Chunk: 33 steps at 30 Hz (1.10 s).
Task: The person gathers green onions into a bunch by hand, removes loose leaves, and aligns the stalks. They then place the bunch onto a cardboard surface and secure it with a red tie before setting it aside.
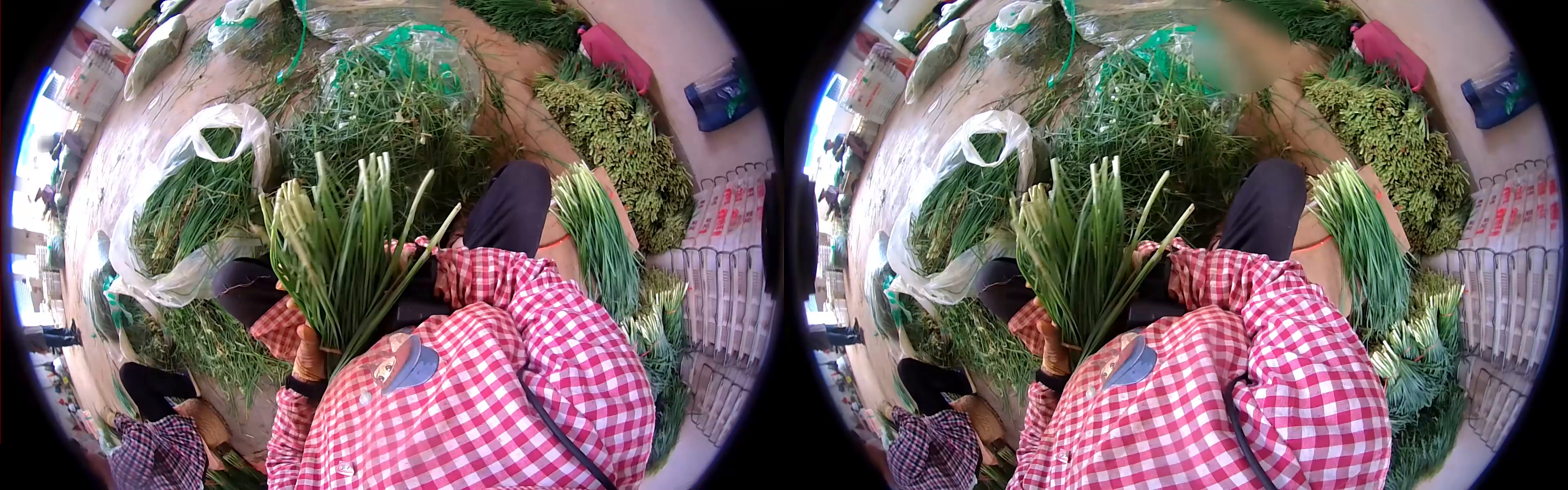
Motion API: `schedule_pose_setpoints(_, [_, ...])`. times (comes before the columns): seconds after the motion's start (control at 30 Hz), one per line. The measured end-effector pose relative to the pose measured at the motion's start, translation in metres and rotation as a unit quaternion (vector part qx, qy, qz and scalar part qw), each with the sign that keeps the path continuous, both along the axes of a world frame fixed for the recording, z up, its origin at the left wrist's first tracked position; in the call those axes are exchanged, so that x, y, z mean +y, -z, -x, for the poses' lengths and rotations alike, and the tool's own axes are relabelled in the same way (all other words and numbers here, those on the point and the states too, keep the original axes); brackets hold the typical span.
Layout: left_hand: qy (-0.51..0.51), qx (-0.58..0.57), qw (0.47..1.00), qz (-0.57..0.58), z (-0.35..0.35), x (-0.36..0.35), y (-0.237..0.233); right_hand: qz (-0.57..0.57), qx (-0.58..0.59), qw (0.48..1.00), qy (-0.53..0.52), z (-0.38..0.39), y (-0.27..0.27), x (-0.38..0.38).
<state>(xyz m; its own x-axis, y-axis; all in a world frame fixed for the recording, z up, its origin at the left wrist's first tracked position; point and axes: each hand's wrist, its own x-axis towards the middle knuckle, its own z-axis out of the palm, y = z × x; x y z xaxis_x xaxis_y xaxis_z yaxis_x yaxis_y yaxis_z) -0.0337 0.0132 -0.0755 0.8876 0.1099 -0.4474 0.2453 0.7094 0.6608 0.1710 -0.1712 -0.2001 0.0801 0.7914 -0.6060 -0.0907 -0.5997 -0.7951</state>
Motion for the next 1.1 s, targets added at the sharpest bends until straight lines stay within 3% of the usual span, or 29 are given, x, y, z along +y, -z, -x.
schedule_pose_setpoints(0.07, [0.085,0.033,0.996,-0.008,0.005,0.007,0.006,-0.102,0.124,0.982,0.099,-0.016,-0.032,0.028])
schedule_pose_setpoints(0.13, [0.131,0.031,0.99,0.03,-0.013,-0.008,-0.018,-0.198,0.203,0.94,0.19,-0.043,-0.074,0.051])
schedule_pose_setpoints(0.2, [0.115,0.041,0.992,0.025,-0.023,-0.025,-0.051,-0.268,0.201,0.904,0.267,-0.078,-0.124,0.048])
schedule_pose_setpoints(0.3, [0.096,0.039,0.995,-0.003,-0.018,-0.026,-0.054,-0.369,0.13,0.848,0.358,-0.125,-0.198,0.015])
schedule_pose_setpoints(0.37, [0.085,0.018,0.996,-0.018,-0.015,-0.024,-0.048,-0.343,0.066,0.887,0.302,-0.148,-0.226,0.002])
schedule_pose_setpoints(0.43, [0.086,0.027,0.996,-0.014,-0.015,-0.025,-0.051,-0.245,-0.127,0.946,0.169,-0.143,-0.266,-0.005])
schedule_pose_setpoints(0.5, [0.08,0.02,0.997,-0.002,-0.018,-0.028,-0.053,-0.184,-0.208,0.96,0.024,-0.13,-0.283,-0.001])
schedule_pose_setpoints(0.57, [0.094,-0.001,0.996,-0.008,-0.018,-0.026,-0.046,-0.131,-0.268,0.953,-0.052,-0.12,-0.282,0.007])
schedule_pose_setpoints(0.63, [0.107,-0.006,0.994,-0.025,-0.013,-0.02,-0.033,-0.193,-0.164,0.967,-0.034,-0.119,-0.261,0.014])
schedule_pose_setpoints(0.73, [0.095,0.033,0.994,-0.047,-0.002,-0.013,-0.028,-0.22,-0.136,0.966,0.003,-0.112,-0.261,0.015])
schedule_pose_setpoints(0.8, [0.075,0.055,0.993,-0.075,0.001,-0.017,-0.034,-0.22,-0.262,0.938,0.052,-0.105,-0.261,0.014])
schedule_pose_setpoints(0.83, [0.078,0.055,0.989,-0.109,0.0,-0.018,-0.036,-0.218,-0.326,0.917,0.078,-0.103,-0.262,0.013])
schedule_pose_setpoints(0.87, [0.104,0.029,0.977,-0.182,0.001,-0.014,-0.033,-0.243,-0.446,0.857,0.092,-0.103,-0.261,0.012])
schedule_pose_setpoints(0.9, [0.128,0.001,0.959,-0.253,0.001,-0.011,-0.029,-0.268,-0.58,0.765,0.084,-0.109,-0.262,0.01])
schedule_pose_setpoints(0.97, [0.157,-0.057,0.914,-0.37,-0.001,-0.009,-0.027,-0.294,-0.797,0.524,0.058,-0.131,-0.266,0.003])
schedule_pose_setpoints(1.03, [0.168,-0.115,0.862,-0.464,-0.002,-0.008,-0.029,-0.171,-0.88,0.431,0.104,-0.151,-0.279,-0.016])
schedule_pose_setpoints(1.07, [0.143,-0.082,0.9,-0.403,0.0,-0.009,-0.024,-0.107,-0.92,0.363,0.106,-0.165,-0.278,-0.034])
schedule_pose_setpoints(1.1, [0.117,-0.049,0.932,-0.341,0.004,-0.01,-0.014,-0.107,-0.868,0.46,0.152,-0.161,-0.278,-0.037])
